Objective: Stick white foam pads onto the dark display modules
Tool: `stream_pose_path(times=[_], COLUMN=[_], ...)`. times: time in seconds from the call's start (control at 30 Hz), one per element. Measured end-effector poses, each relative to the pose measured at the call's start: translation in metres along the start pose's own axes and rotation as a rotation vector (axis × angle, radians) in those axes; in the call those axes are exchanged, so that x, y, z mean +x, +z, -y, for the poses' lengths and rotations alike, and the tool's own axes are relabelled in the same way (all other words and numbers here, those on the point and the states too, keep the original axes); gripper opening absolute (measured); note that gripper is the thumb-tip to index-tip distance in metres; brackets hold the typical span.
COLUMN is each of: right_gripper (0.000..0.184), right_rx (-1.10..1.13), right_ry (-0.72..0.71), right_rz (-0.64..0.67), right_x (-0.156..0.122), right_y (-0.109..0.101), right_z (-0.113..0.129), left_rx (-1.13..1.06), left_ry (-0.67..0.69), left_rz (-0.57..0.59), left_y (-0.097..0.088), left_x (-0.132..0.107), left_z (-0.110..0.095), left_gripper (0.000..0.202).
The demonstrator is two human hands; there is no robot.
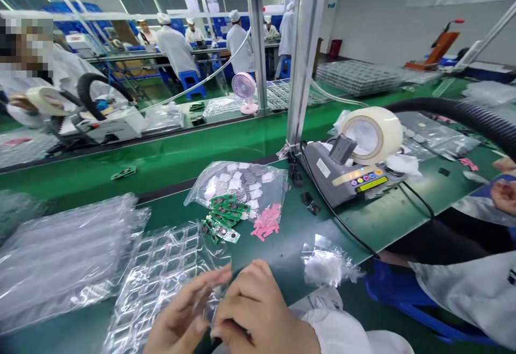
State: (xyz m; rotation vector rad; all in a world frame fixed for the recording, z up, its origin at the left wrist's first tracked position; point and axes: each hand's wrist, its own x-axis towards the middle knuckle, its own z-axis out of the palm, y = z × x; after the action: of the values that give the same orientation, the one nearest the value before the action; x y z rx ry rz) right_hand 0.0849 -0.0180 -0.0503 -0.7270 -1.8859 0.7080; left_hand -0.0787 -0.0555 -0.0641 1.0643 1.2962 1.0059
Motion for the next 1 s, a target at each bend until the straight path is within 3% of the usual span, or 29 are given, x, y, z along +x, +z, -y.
stream_pose_path(times=[0.07,0.13,0.23,0.3,0.4,0.47,0.63,0.73,0.8,0.9,1.0], right_gripper=[0.024,0.029,0.037,0.036,0.020,0.011,0.015,0.025,0.028,0.029,0.037], right_rx=[-0.041,-0.224,-0.661,-0.790,-0.846,-0.821,-0.623,-0.419,-0.259,-0.028,0.193], right_ry=[-0.002,0.115,0.414,0.530,0.614,0.627,0.593,0.585,0.618,0.746,0.873], right_rz=[-0.021,0.017,-0.005,-0.043,-0.022,-0.001,-0.060,-0.175,-0.287,-0.553,-0.880], right_x=[-0.007,-0.011,-0.008,-0.003,0.004,0.007,0.009,-0.010,-0.041,-0.106,-0.170], right_y=[-0.016,-0.039,-0.079,-0.098,-0.109,-0.109,-0.118,-0.139,-0.157,-0.189,-0.226], right_z=[-0.009,-0.029,-0.075,-0.106,-0.139,-0.149,-0.142,-0.125,-0.114,-0.111,-0.126], left_rx=[-0.205,-0.294,-0.312,-0.317,-0.312,-0.280,-0.252,-0.297,-0.322,-0.307,-0.228], left_ry=[-0.107,-0.180,-0.289,-0.386,-0.523,-0.561,-0.544,-0.566,-0.604,-0.662,-0.738], left_rz=[0.045,0.065,0.107,0.174,0.283,0.317,0.393,0.378,0.406,0.559,0.770], left_y=[0.025,0.039,0.046,0.046,0.050,0.056,0.086,0.122,0.156,0.220,0.291], left_x=[0.016,0.029,0.039,0.041,0.045,0.048,0.070,0.093,0.109,0.122,0.127], left_z=[-0.013,-0.023,-0.035,-0.043,-0.053,-0.062,-0.089,-0.096,-0.092,-0.078,-0.058], left_gripper=[0.045,0.047,0.045,0.040,0.032,0.028,0.023,0.021,0.018,0.018,0.017])
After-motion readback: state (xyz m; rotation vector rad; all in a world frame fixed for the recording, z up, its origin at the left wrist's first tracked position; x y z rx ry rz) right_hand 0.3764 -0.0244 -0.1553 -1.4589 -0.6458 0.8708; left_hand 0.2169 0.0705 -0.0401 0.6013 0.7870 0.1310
